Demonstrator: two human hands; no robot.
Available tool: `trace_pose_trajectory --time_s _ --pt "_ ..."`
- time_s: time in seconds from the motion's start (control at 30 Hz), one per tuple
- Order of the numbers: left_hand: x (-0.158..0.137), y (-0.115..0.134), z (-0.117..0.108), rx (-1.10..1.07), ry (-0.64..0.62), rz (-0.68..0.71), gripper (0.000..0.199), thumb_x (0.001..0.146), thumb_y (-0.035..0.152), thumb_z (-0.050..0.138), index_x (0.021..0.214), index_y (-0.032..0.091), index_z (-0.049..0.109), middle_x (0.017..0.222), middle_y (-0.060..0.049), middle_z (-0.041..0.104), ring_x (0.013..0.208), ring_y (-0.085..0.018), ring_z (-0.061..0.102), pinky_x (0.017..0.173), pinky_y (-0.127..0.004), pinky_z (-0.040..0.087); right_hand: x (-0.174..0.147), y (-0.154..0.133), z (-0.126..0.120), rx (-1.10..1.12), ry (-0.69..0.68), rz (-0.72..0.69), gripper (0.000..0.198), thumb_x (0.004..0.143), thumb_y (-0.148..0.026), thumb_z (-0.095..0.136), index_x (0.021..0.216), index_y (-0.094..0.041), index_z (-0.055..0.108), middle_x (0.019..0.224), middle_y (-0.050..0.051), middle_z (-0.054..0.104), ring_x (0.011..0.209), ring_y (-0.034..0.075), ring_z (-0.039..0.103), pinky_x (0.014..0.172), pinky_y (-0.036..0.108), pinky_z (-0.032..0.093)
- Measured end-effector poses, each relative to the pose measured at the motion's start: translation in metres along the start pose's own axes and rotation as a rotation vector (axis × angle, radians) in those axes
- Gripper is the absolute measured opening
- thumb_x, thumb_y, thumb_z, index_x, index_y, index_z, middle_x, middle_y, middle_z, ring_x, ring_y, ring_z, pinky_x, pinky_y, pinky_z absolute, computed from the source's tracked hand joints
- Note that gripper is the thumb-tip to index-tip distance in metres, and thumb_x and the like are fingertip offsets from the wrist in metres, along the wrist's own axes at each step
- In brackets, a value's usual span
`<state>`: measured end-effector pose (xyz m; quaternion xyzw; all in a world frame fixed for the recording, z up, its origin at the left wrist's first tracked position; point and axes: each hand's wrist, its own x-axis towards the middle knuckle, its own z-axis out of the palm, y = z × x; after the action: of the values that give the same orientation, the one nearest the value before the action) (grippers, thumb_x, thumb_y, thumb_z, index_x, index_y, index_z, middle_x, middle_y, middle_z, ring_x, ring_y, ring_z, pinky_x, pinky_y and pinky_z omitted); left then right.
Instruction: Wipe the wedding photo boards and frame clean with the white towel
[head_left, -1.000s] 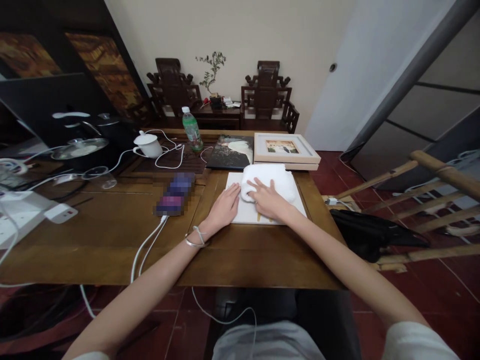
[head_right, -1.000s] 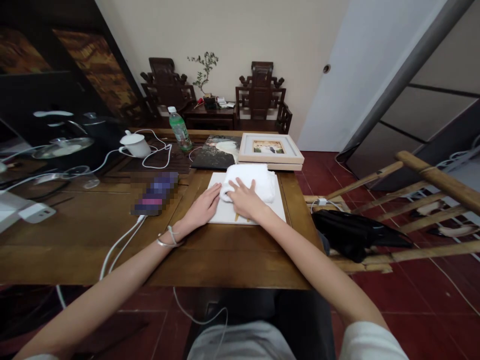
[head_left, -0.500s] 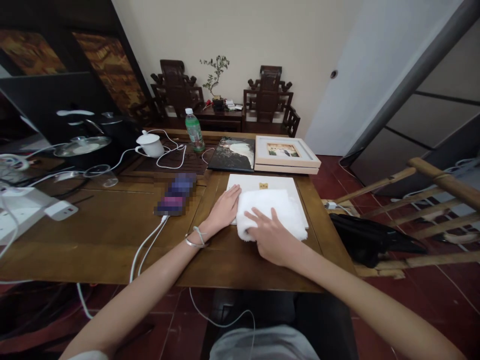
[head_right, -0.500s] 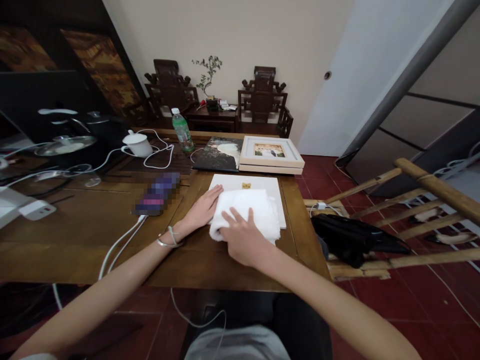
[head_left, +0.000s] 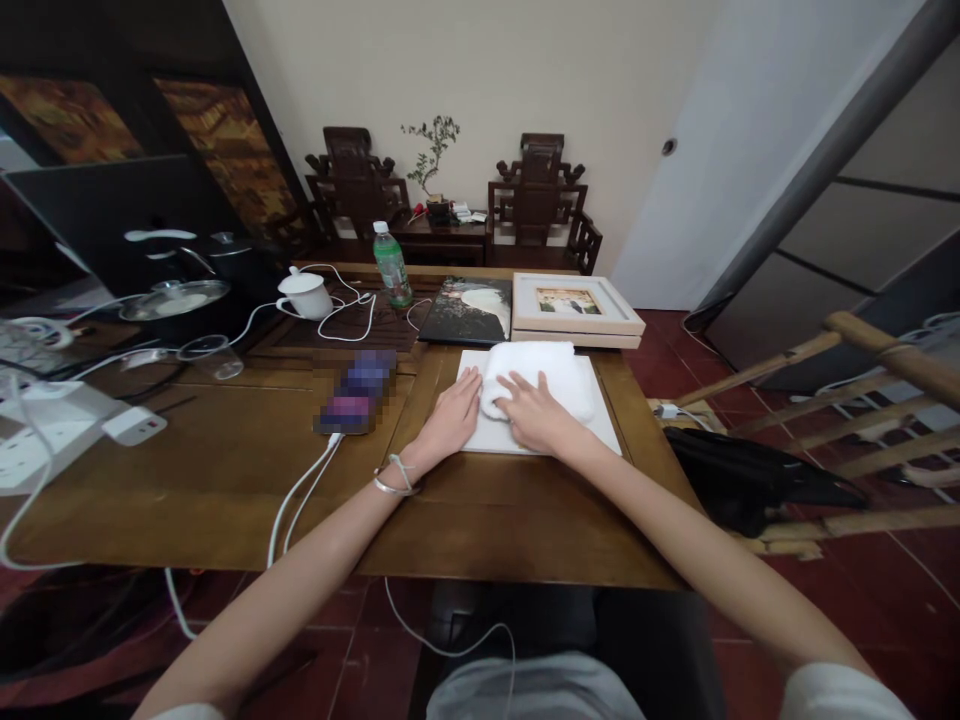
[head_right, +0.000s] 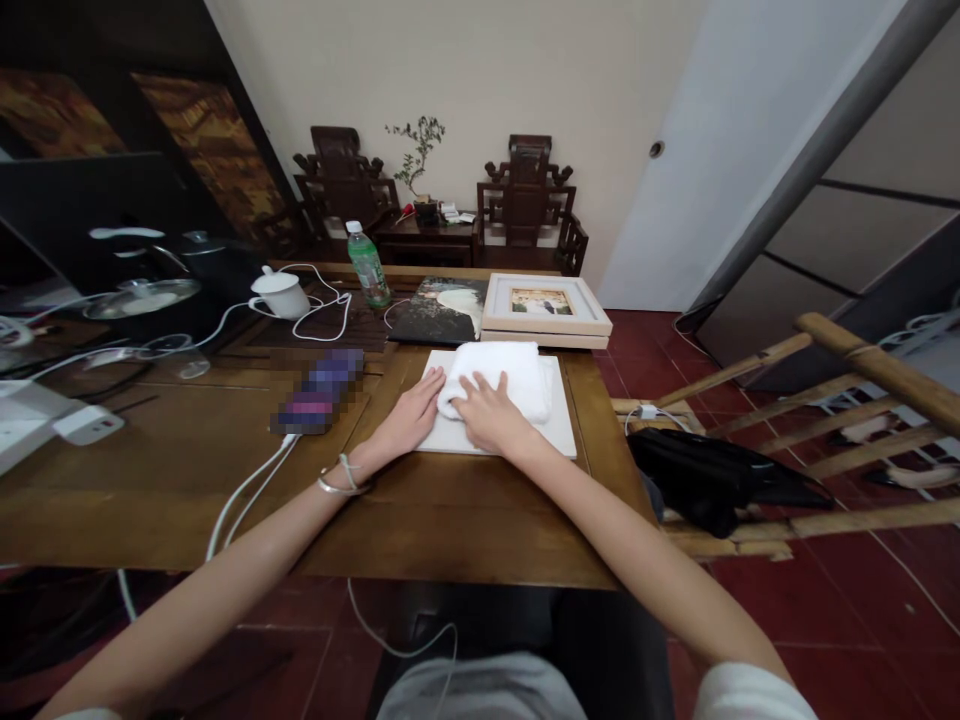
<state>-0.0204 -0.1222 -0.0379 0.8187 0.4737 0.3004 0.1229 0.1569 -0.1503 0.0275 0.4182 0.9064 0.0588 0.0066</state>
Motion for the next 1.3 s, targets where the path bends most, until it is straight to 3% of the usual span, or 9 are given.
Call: trace_pose_trajectory --time_s 0.2,0.33,0.63,0.73,0.83,0.93,1.03,1.2,1.3 --pt "-0.001 -0.002 0.001 0.044 -0.031 0.007 0.047 0.092 0.020 0.031 0.136 0.008 0.042 0.147 -0.017 0.037 0.140 -0.024 0.029 0.113 -0.046 0.029 -0.057 -0.039 -0.009 0.023 -0.013 -0.139 0.038 0.081 -0.008 0.041 0.111 -0.013 0.065 0.146 0.020 0.038 0.136 0.038 0.028 0.103 0.068 0.024" --pt "0.000 -0.002 0.000 0.070 -0.035 0.020 0.047 0.091 0.018 0.032 0.135 0.008 0.043 0.147 -0.016 0.039 0.139 -0.024 0.030 0.114 -0.046 0.028 -0.067 -0.046 -0.018 0.090 -0.044 -0.150 0.038 0.080 -0.009 0.041 0.109 -0.014 0.065 0.144 0.018 0.041 0.136 0.035 0.031 0.103 0.065 0.028" --pt "-0.001 0.002 -0.002 0.034 -0.018 0.010 0.046 0.092 0.019 0.031 0.134 0.009 0.045 0.146 -0.015 0.041 0.139 -0.024 0.032 0.114 -0.046 0.027 0.004 0.010 -0.005 0.087 0.001 0.027 0.049 0.076 -0.004 0.039 0.121 -0.010 0.057 0.144 0.019 0.041 0.136 0.033 0.029 0.102 0.066 0.027" --pt "0.000 0.007 -0.004 -0.063 0.037 -0.047 0.046 0.094 0.024 0.030 0.135 0.010 0.045 0.144 -0.014 0.045 0.136 -0.023 0.037 0.114 -0.043 0.029 0.024 0.011 -0.002 0.046 0.011 0.071 0.049 0.079 -0.005 0.038 0.124 -0.010 0.055 0.143 0.021 0.041 0.134 0.037 0.030 0.099 0.070 0.027" --pt "0.001 0.014 -0.010 -0.213 0.176 -0.140 0.047 0.097 0.031 0.026 0.138 0.012 0.041 0.140 -0.012 0.049 0.131 -0.020 0.045 0.112 -0.038 0.033 0.030 -0.003 0.000 0.033 0.004 0.039 0.048 0.081 -0.007 0.037 0.126 -0.011 0.054 0.145 0.020 0.039 0.136 0.038 0.027 0.099 0.071 0.025" --pt "0.001 0.021 -0.017 -0.343 0.289 -0.176 0.052 0.099 0.037 0.021 0.137 0.010 0.042 0.140 -0.012 0.049 0.130 -0.018 0.046 0.111 -0.035 0.034 0.020 -0.021 0.001 0.035 0.002 -0.081 0.045 0.082 -0.008 0.039 0.124 -0.011 0.056 0.149 0.019 0.033 0.139 0.038 0.021 0.102 0.071 0.020" --pt "0.000 0.025 -0.022 -0.388 0.311 -0.161 0.055 0.099 0.039 0.019 0.133 0.006 0.048 0.139 -0.013 0.050 0.131 -0.019 0.045 0.112 -0.036 0.032 0.000 -0.034 -0.002 0.058 -0.033 -0.158 0.044 0.081 -0.006 0.039 0.120 -0.011 0.058 0.148 0.019 0.034 0.139 0.038 0.021 0.103 0.071 0.019" --pt "0.002 0.022 -0.019 -0.306 0.255 -0.177 0.051 0.098 0.038 0.022 0.131 0.011 0.051 0.140 -0.011 0.049 0.132 -0.019 0.043 0.114 -0.039 0.030 -0.042 -0.044 -0.024 0.132 -0.061 -0.257 0.041 0.077 -0.004 0.040 0.109 -0.014 0.063 0.142 0.015 0.046 0.136 0.032 0.031 0.106 0.061 0.026" --pt "0.002 0.019 -0.012 -0.241 0.173 -0.169 0.049 0.098 0.036 0.025 0.131 0.011 0.051 0.143 -0.011 0.046 0.135 -0.019 0.039 0.114 -0.040 0.028 -0.057 -0.044 -0.036 0.169 -0.089 -0.236 0.037 0.077 -0.005 0.041 0.104 -0.015 0.064 0.131 0.016 0.055 0.128 0.030 0.043 0.103 0.055 0.032"
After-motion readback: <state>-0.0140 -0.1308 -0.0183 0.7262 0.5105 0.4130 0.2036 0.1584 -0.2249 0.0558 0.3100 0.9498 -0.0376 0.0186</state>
